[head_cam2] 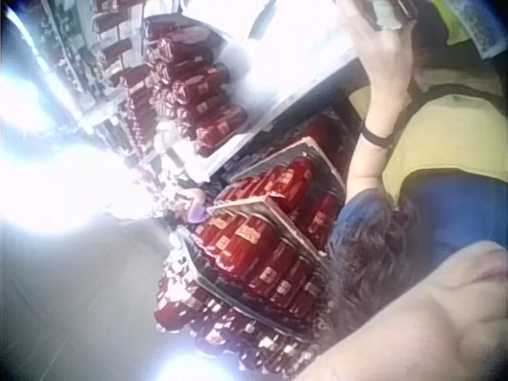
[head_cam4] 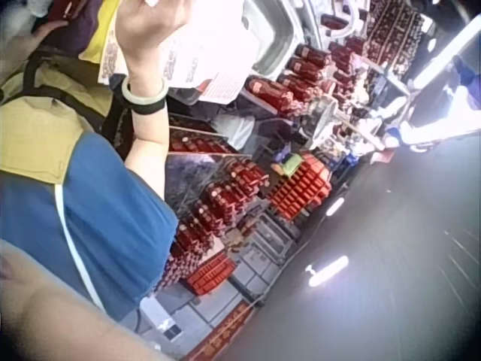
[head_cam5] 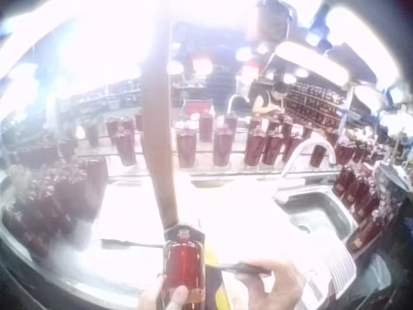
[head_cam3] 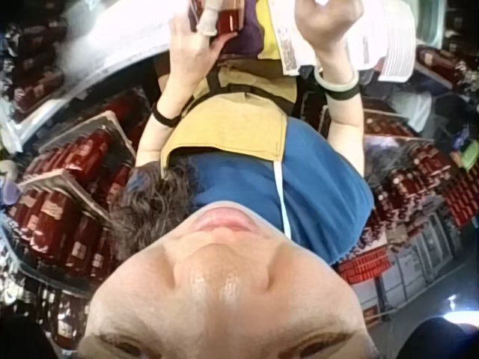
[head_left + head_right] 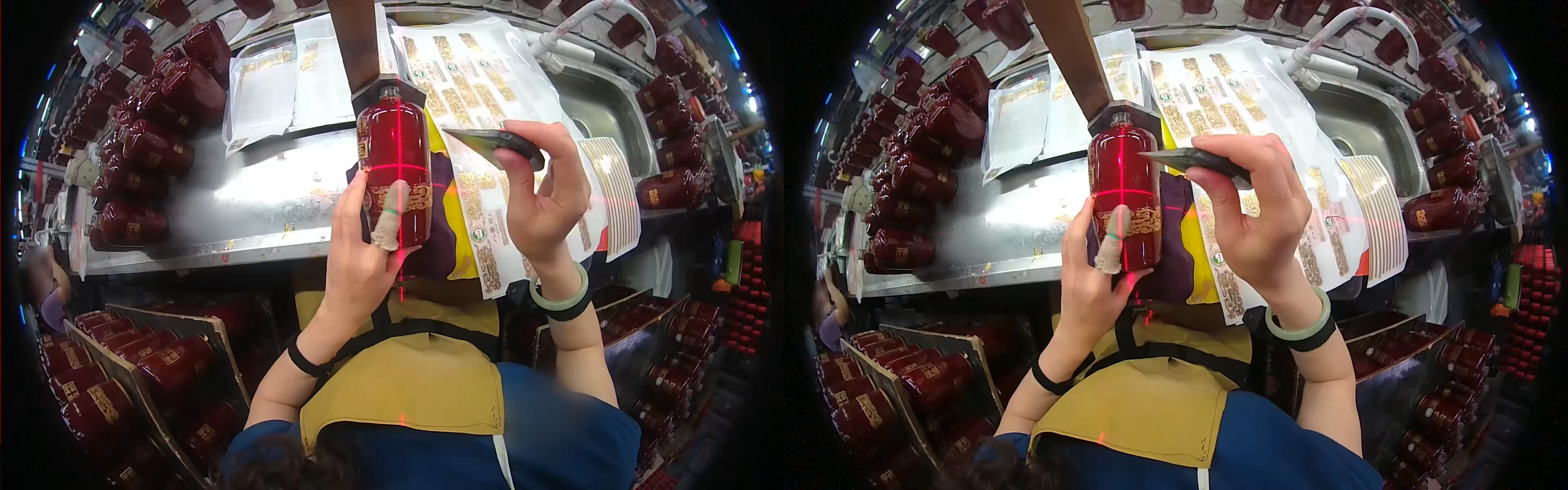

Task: Manually applying decorative labels and security seals to red liquor bottles.

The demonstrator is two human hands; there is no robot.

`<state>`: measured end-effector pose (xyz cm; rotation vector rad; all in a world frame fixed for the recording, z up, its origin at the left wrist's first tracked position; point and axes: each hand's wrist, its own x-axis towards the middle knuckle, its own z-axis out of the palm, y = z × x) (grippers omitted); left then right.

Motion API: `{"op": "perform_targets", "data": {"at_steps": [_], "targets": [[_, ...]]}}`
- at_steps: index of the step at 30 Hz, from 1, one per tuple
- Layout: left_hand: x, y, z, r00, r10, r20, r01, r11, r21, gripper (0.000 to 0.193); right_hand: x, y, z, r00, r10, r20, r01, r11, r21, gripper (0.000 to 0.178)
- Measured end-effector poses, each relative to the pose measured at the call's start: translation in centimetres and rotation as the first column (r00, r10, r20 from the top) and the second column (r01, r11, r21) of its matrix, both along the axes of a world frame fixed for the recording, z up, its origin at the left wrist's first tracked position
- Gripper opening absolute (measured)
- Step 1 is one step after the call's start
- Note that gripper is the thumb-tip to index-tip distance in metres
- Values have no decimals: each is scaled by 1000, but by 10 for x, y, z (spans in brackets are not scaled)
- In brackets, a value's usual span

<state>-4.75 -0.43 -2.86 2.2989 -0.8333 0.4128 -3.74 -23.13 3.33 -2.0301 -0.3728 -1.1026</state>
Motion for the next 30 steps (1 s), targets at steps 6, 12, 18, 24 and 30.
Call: {"op": "perform_targets", "data": {"at_steps": [6,12,18,24,30], "targets": [[-3,-16,-6,992,104,74,-108,993,56,68,2,5,1,1000,-27,-4,27,999,20,28],[-1,8,-21,993,39,-110,-63,973,-224,82,-3,3,-1,998,-53,-26,54,998,20,27],[0,-3,-7,999,40,10,-39,999,-19,80,-1,4,-1,998,-41,-44,42,999,33,24],[-4,-23,-4,974,129,185,-150,983,105,75,-4,13,-6,991,-52,-120,59,997,50,27],[1,0,-15,978,84,-192,-141,941,-307,95,-3,22,-34,992,113,-55,-125,922,-368,24]]}}
